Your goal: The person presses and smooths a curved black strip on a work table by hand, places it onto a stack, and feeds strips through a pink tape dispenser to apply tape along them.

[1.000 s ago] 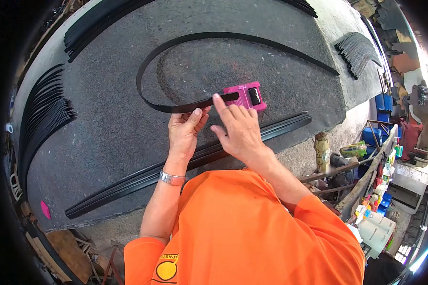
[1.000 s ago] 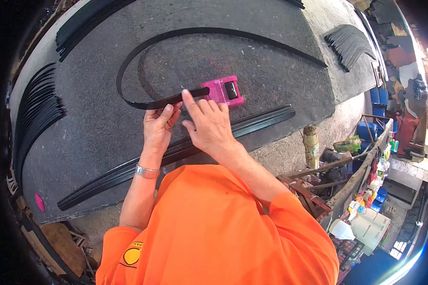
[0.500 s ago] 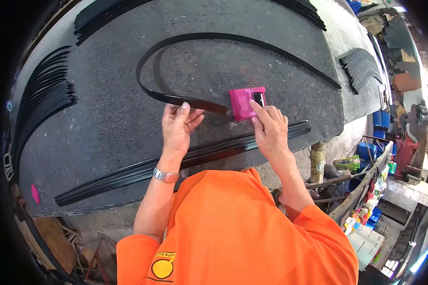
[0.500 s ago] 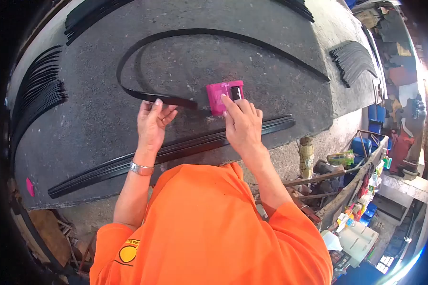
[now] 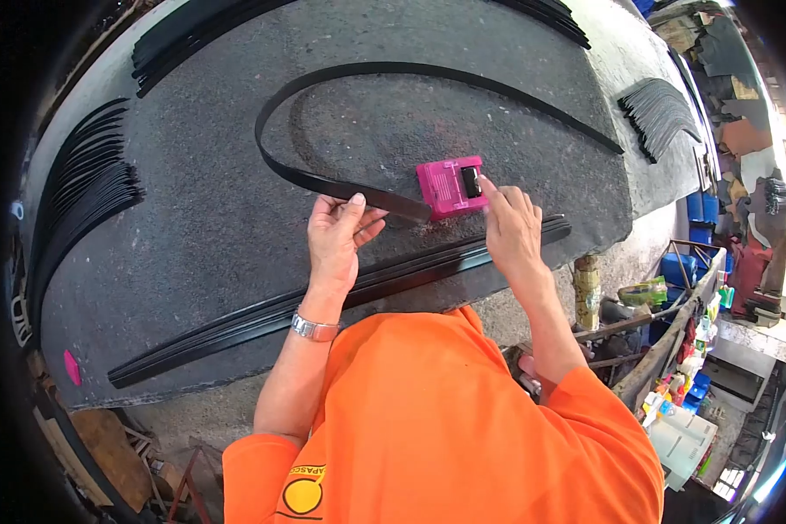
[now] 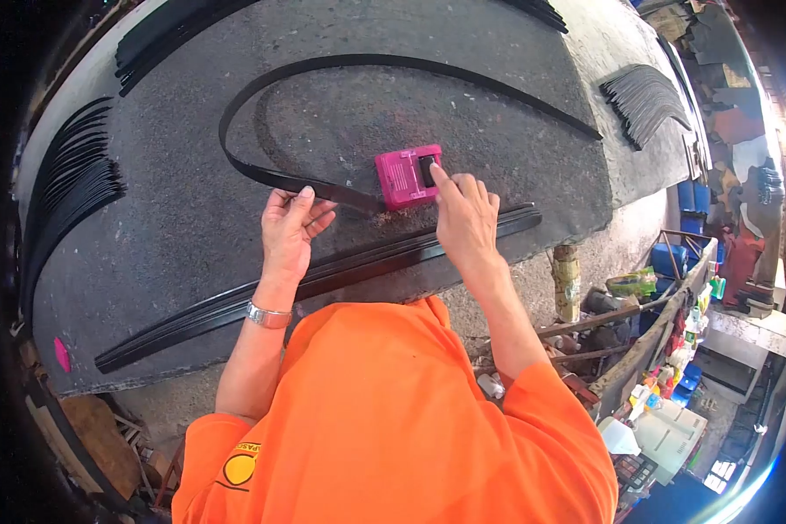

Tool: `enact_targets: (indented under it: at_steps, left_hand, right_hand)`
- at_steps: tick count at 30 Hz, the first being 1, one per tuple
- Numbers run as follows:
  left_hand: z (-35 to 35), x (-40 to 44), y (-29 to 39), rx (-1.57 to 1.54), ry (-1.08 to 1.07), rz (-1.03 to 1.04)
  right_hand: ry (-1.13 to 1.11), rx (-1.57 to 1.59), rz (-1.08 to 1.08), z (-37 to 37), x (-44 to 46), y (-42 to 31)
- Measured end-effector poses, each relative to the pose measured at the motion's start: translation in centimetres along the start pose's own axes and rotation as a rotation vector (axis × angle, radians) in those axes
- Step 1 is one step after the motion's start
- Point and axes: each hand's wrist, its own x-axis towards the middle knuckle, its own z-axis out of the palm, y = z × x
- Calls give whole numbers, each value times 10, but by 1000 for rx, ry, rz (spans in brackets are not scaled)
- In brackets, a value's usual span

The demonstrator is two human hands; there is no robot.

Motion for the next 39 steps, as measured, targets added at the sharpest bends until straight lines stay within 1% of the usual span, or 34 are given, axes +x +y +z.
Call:
enact_targets:
  at_steps: [2, 3, 6, 14, 24, 28, 31, 35, 39]
  left_hand:
    - [6, -1, 0, 22, 12, 14]
    - [7, -1, -1, 34, 3, 27]
    - [12, -1, -1, 69, 2, 47]
    - [16, -2, 1, 74, -12, 77]
    - [13, -1, -4, 88, -28, 87]
    - [14, -1, -1, 93, -16, 82]
    - [15, -1, -1, 78, -12, 75]
    - [10, 1, -3, 85, -14, 83]
    - [9, 2, -3, 104, -8, 80]
  right_hand:
    - [18, 81, -35, -13, -3, -27]
    - [26, 58, -100, -13, -5, -36]
    - [1, 147, -131, -10, -6, -61]
    - [-21, 179, -96, 7, -3, -75]
    - [-3, 239, -195, 23, 14, -99]
    - [-1, 232, -197, 21, 15, -98]
    - [11, 204, -154, 15, 9, -85]
    - [-38, 133, -67, 3, -3, -64]
    - [-1, 113, -44, -4, -7, -54]
